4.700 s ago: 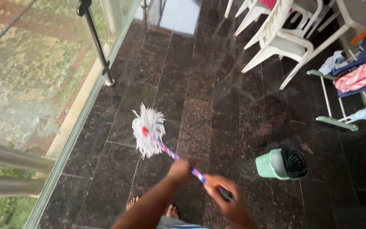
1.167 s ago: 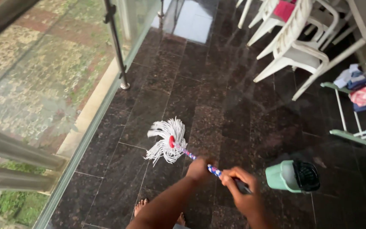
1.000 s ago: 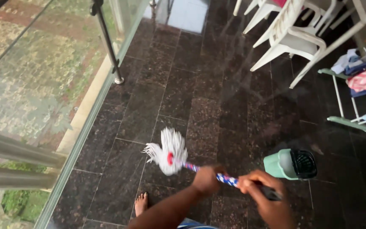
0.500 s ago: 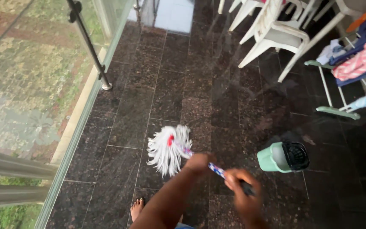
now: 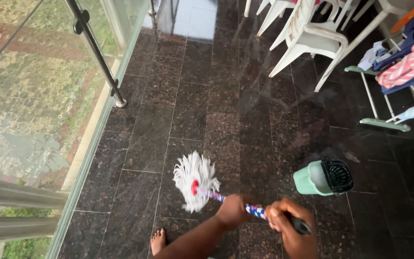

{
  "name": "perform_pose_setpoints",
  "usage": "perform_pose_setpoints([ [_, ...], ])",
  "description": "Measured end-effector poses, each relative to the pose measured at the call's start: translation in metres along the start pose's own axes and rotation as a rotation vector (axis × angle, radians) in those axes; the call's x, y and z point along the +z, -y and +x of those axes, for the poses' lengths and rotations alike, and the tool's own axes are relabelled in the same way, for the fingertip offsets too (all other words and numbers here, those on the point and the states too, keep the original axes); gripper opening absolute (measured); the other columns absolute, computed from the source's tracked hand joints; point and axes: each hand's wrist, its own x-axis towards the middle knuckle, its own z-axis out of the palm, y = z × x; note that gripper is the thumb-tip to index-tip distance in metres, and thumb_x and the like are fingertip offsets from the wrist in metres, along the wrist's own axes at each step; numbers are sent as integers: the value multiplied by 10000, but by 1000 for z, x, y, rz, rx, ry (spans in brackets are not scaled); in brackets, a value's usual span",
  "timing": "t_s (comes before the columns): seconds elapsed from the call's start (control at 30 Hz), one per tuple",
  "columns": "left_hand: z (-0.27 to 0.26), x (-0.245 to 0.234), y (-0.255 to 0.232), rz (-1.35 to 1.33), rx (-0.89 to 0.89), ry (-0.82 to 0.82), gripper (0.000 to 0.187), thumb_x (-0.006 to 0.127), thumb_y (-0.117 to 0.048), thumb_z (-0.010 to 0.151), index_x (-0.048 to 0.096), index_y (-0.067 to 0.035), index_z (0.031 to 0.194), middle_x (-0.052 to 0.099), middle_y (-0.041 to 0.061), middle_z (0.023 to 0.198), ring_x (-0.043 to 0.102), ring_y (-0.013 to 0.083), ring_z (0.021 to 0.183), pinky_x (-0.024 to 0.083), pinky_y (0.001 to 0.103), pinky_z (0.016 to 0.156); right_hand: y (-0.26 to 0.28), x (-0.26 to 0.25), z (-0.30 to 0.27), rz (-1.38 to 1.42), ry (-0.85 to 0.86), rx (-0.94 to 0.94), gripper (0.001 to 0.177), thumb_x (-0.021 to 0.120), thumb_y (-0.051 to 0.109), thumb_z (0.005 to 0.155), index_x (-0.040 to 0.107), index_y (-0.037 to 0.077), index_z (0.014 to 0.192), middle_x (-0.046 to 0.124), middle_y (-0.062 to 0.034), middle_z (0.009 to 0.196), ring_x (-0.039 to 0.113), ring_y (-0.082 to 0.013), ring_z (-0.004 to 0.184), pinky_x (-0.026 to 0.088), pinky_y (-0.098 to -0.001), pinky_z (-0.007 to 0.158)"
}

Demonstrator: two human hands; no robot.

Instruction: Mopping a tiled balcony floor using a mop and a bucket.

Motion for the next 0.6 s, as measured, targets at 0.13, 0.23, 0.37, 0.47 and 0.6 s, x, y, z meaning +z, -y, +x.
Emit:
perform_pose_setpoints([
  [0.13, -6, -19, -6, 36, 128, 108, 248, 747, -314, 806, 683, -157, 988, 721, 118, 861, 703, 368, 785, 539, 458, 675, -1, 10, -8, 79, 11, -129, 151, 628, 2, 884, 577, 10, 742, 585, -79, 701, 522, -121, 607, 435, -288, 552],
  [0.23, 8, -14, 38, 136, 239, 165, 217, 743, -311, 873, 658, -156, 998, 707, 109, 893, 691, 364, 811, 523, 468, 693, 0, 21, -8, 83, 86, -257, 178, 663, 3, 959, 566, 23, 812, 578, -56, 770, 602, -150, 777, 531, -343, 796],
  [0.37, 34, -41, 62, 205, 126, 157, 244, 735, -241, 759, 677, -148, 976, 715, 110, 924, 699, 369, 882, 540, 477, 729, -30, 43, 16, -252, 15, -122, 50, 676, 23, 871, 667, 4, 826, 730, -70, 864, 633, -118, 781, 509, -286, 705],
  [0.47, 57, -36, 93, 302, -4, 11, 260, 738, -246, 770, 695, -147, 1007, 711, 121, 998, 689, 371, 973, 551, 476, 802, -86, 50, 43, -139, 19, -94, 41, 655, 19, 922, 689, 6, 904, 667, -57, 842, 585, -109, 773, 504, -285, 704],
  [0.6, 68, -36, 96, 320, -115, -99, 298, 759, -254, 767, 730, -160, 1049, 692, 128, 1112, 659, 372, 1071, 536, 480, 879, -118, 51, 65, -134, 16, -223, 62, 655, -5, 923, 630, 6, 867, 687, -63, 883, 610, -120, 811, 519, -293, 735],
])
